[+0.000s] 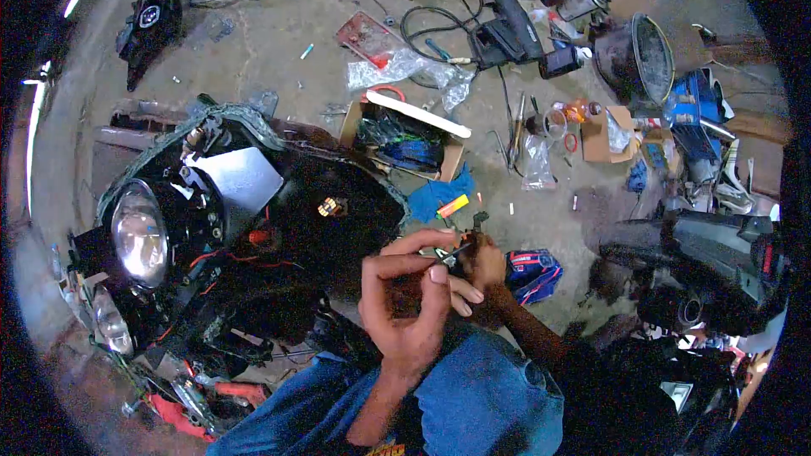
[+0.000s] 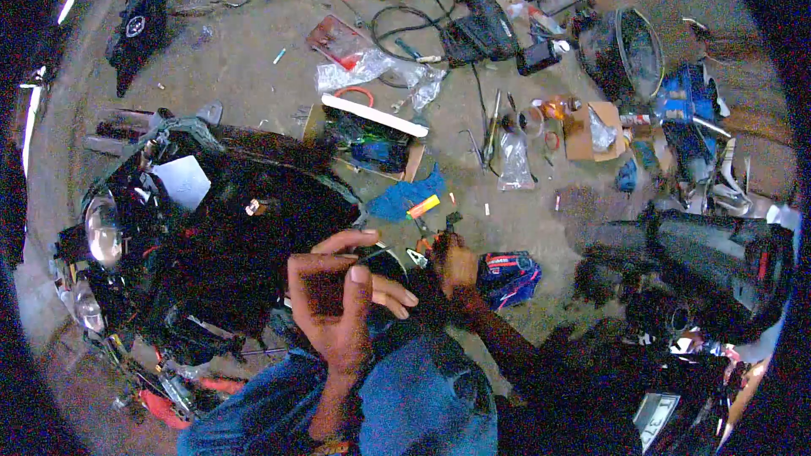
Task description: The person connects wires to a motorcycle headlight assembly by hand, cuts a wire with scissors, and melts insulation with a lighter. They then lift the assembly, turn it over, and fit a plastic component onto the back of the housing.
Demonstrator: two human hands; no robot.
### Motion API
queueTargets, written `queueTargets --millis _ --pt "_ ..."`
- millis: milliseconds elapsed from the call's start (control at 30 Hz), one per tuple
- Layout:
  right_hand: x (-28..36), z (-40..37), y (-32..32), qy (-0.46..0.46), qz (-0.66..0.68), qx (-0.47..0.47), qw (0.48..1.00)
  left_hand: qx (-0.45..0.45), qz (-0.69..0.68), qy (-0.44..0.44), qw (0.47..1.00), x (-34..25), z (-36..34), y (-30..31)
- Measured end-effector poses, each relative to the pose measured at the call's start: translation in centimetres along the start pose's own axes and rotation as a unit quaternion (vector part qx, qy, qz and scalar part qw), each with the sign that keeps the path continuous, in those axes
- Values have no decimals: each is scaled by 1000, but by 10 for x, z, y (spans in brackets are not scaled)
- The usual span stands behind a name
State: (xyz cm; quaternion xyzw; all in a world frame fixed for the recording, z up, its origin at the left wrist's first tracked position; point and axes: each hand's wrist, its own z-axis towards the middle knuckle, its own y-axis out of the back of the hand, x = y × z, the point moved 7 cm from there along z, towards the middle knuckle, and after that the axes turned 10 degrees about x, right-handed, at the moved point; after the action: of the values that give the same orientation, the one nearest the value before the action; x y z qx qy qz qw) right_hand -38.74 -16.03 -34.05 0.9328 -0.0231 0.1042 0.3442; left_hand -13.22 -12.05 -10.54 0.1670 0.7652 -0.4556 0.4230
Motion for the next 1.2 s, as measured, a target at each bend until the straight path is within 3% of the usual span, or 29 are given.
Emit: queueTargets --millis 100,200,233,333,367,433,500,600,733,767,867,900,1000,1033,1100,1200 --pt "-16 -7 -5 -16 -10 -39 999 13 21 -34 999 0 -1 5" --pt "-30 -24 4 95 42 -122 987 -5 20 -52 998 -6 -3 10" --pt "-60 -20 -12 169 64 -156 971 -15 16 -61 998 -7 -4 12" --pt "-53 -16 -4 25 62 -41 997 -50 3 -87 995 -9 -4 15" --pt "-108 13 -50 98 -42 -153 983 -68 1 -94 993 -10 -5 16" --pt "-90 6 -43 105 154 -161 969 -86 4 -115 990 -15 -8 17" --pt "-42 -9 -16 159 -8 -202 966 -86 18 -147 985 -24 -12 20" --pt "-35 -20 -8 183 49 -211 959 -117 -17 -165 979 -40 -20 29" --pt "-31 -32 4 151 277 -215 924 -146 -4 -155 977 -64 -17 40" --pt "-52 -22 6 120 210 -225 944 -148 7 -158 976 -65 -15 41" --pt "-55 -19 33 156 354 -198 901 -153 -48 -115 980 -63 -12 40" --pt "-5 -44 63 237 426 -198 850 -148 -57 -106 982 -64 -11 38" --pt "76 -91 122 237 422 -29 875 -132 -84 -95 983 -68 -9 34" --pt "88 -110 130 152 448 48 880 -133 -85 -101 982 -68 -9 34" --pt "93 -109 116 160 544 227 792 -128 -73 -113 983 -69 -7 35" --pt "167 -116 132 344 285 256 857 -125 -62 -124 982 -71 -7 40"
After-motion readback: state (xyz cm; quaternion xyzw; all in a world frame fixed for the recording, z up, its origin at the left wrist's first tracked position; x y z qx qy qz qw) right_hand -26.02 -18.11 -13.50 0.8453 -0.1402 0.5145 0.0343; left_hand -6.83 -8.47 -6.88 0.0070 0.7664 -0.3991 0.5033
